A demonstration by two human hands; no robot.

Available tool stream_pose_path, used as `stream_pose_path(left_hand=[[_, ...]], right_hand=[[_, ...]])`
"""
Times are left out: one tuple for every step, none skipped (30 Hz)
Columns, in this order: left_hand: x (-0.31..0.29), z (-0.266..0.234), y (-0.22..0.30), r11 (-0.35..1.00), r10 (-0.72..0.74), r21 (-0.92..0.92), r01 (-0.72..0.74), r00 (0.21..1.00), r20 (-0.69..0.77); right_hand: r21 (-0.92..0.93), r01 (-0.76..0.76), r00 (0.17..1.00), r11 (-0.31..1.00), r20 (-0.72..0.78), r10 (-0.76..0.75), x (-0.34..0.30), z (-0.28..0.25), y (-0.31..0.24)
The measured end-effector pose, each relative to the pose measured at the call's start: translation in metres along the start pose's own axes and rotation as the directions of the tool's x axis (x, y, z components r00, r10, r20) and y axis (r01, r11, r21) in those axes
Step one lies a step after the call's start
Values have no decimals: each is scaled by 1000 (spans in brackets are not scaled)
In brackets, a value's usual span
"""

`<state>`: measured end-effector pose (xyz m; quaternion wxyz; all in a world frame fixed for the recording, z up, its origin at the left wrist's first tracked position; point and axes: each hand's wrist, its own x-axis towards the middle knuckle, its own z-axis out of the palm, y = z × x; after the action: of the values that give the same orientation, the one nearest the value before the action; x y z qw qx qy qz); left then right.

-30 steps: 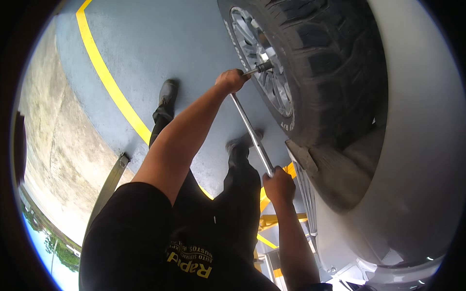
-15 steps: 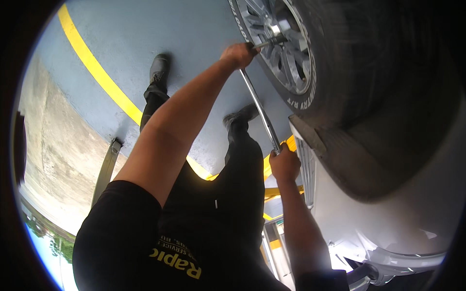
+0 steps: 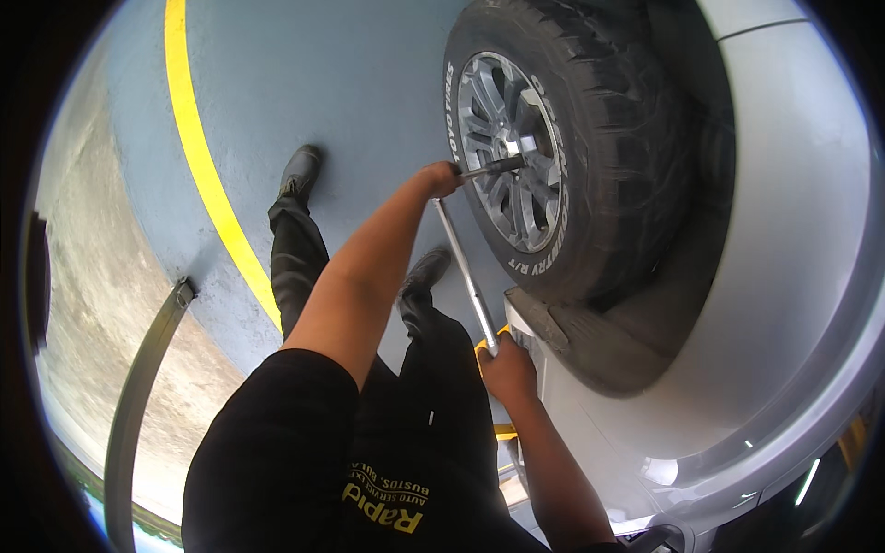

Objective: The person uses a torque wrench to tighten lug nuts on the wheels of a silver pickup truck in a service bay. After completing the tightening, the person walks to a tool cart, places the torque wrench in a drawer, and briefly handles a tire on the floor.

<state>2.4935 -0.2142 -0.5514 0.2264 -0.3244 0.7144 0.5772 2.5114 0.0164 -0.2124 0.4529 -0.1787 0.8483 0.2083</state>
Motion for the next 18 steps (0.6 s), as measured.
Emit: stream_pose_path(left_hand=[[-9, -3, -40, 1000, -11, -1, 11, 1000, 17], [-28, -8, -84, 991, -105, -77, 105, 994, 0], [-59, -14, -80, 994, -110, 20, 109, 992, 64], [-92, -23, -120, 991, -78, 102, 87, 993, -85], [-134, -40, -109, 974, -225, 26, 226, 974, -27], [-182, -65, -100, 975, -223, -49, 219, 970, -101], [-234, -94, -94, 970, -224, -134, 202, 957, -182], [-286, -123, -96, 985, -166, -92, 145, 945, -281], [-333, -147, -125, 980, -98, -196, 26, 925, -367], [-397, -205, -96, 944, -232, -275, 183, 959, -160], [-455, -246, -78, 842, -332, -472, 262, 941, -71], [-490, -265, -72, 835, -290, -523, 169, 944, -159], [-523, -291, -56, 824, -212, -562, 77, 961, -180], [-553, -319, -36, 782, -245, -607, 141, 965, -93], [-580, -346, -16, 740, -286, -636, 219, 958, -3], [-603, -366, 4, 776, -262, -592, 220, 965, 15], [-625, -380, 20, 808, -244, -545, 223, 969, 35], [-642, -388, 28, 965, -167, -222, 140, 980, -109]], right_hand=[[-43, 23, 998, 999, 67, -20, -12, -13, -26], [-83, 118, 990, 990, 90, -110, -20, -22, -46], [-92, 133, 984, 987, 129, -121, -29, -27, -45], [-118, 238, 962, 964, 169, -216, -38, -37, -58], [-111, 270, 950, 957, 193, -246, -50, -37, -57], [-64, 305, 928, 950, 242, -282, -60, -36, -49], [-21, 355, 898, 934, 286, -335, -60, -31, -38], [-9, 401, 863, 916, 338, -375, -56, -21, -33], [-18, 479, 807, 878, 402, -432, -45, -14, -47], [9, 555, 750, 832, 426, -506, -38, -7, -71], [28, 629, 685, 777, 452, -571, -33, -4, -104], [101, 686, 623, 720, 429, -654, -27, 0, -134], [176, 730, 555, 661, 411, -723, -27, 2, -169], [258, 747, 495, 612, 399, -772, -46, -15, -220], [350, 760, 419, 548, 380, -825, -72, -36, -279], [415, 770, 344, 485, 370, -863, -95, -51, -330], [477, 774, 264, 416, 355, -897, -113, -67, -371], [398, 832, 265, 386, 326, -907, -122, -80, -394]])
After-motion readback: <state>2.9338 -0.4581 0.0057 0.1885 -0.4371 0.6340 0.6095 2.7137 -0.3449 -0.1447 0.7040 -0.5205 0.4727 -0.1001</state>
